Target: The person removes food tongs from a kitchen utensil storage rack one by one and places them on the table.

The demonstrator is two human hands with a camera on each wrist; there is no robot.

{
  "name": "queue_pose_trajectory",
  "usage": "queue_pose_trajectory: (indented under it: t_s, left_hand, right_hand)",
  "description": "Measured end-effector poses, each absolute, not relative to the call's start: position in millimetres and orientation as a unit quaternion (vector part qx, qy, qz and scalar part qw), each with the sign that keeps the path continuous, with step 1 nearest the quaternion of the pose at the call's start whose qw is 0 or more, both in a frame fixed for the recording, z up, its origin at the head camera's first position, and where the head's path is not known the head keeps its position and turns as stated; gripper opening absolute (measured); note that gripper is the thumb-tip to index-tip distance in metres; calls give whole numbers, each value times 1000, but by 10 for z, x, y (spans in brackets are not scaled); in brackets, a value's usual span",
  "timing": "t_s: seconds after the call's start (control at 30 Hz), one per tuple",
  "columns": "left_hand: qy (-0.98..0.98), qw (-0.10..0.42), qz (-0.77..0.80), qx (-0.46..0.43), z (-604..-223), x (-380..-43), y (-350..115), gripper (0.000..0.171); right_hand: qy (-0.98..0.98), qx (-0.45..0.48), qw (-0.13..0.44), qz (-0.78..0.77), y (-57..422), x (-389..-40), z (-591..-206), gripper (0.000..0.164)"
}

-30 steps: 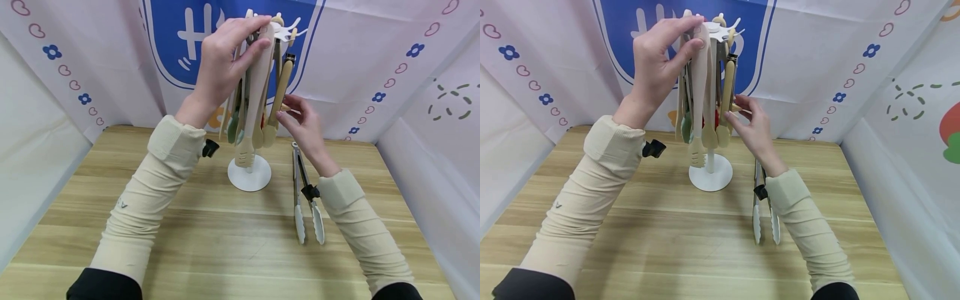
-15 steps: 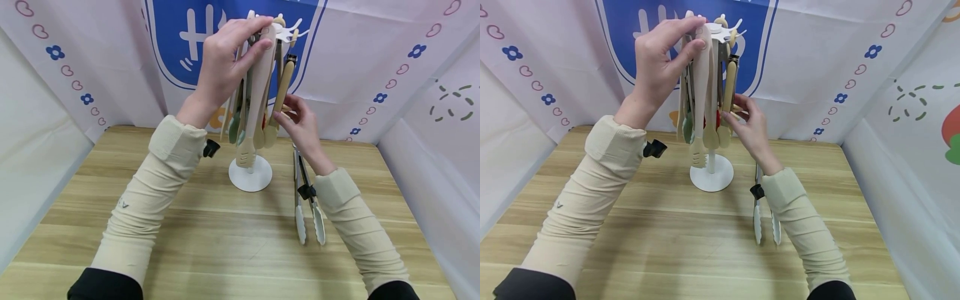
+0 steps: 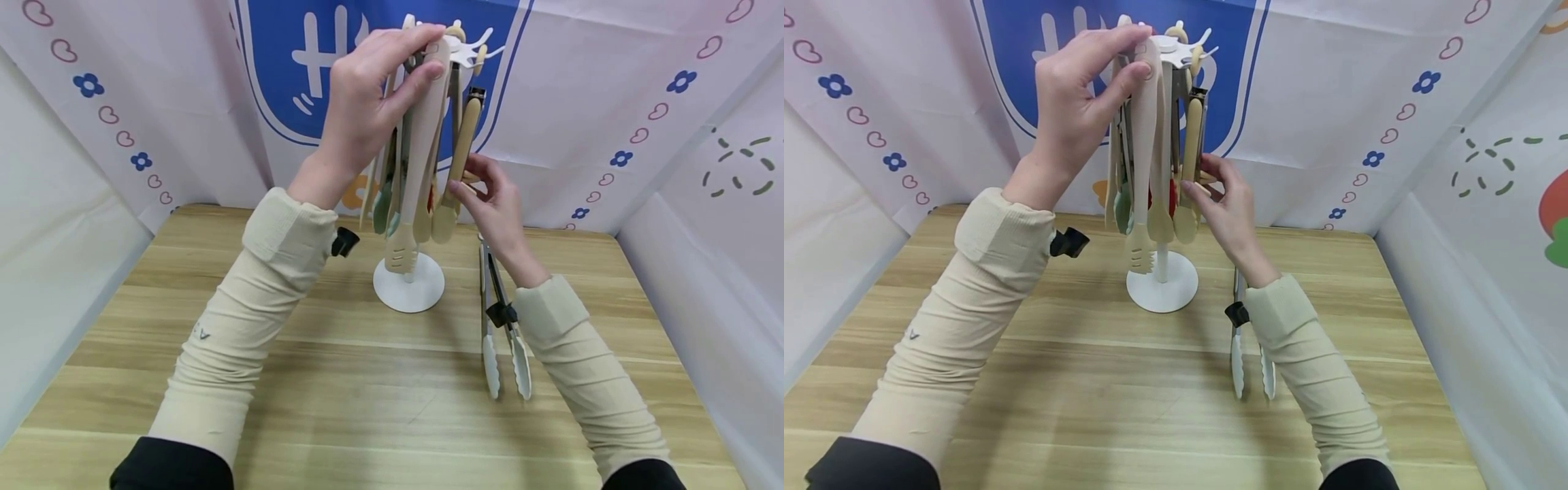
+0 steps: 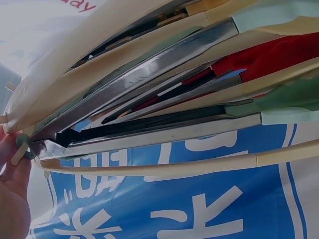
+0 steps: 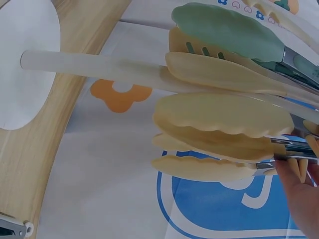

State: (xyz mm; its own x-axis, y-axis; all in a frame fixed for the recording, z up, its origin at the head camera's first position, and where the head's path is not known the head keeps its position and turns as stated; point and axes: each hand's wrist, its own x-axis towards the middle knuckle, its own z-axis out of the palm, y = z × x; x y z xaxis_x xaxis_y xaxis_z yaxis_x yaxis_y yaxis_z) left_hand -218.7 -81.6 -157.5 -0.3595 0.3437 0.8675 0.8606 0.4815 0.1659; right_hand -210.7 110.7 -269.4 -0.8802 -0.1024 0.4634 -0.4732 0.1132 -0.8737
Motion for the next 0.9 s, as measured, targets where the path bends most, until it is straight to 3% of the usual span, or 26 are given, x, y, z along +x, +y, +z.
queue_pose_trajectory:
  t_s: [0.9]
  left_hand:
    - [-756, 410, -326, -394, -1584, -2196, -806, 34]
  right_hand:
    - [-705, 208, 219, 642, 1166, -2097, -2647, 39]
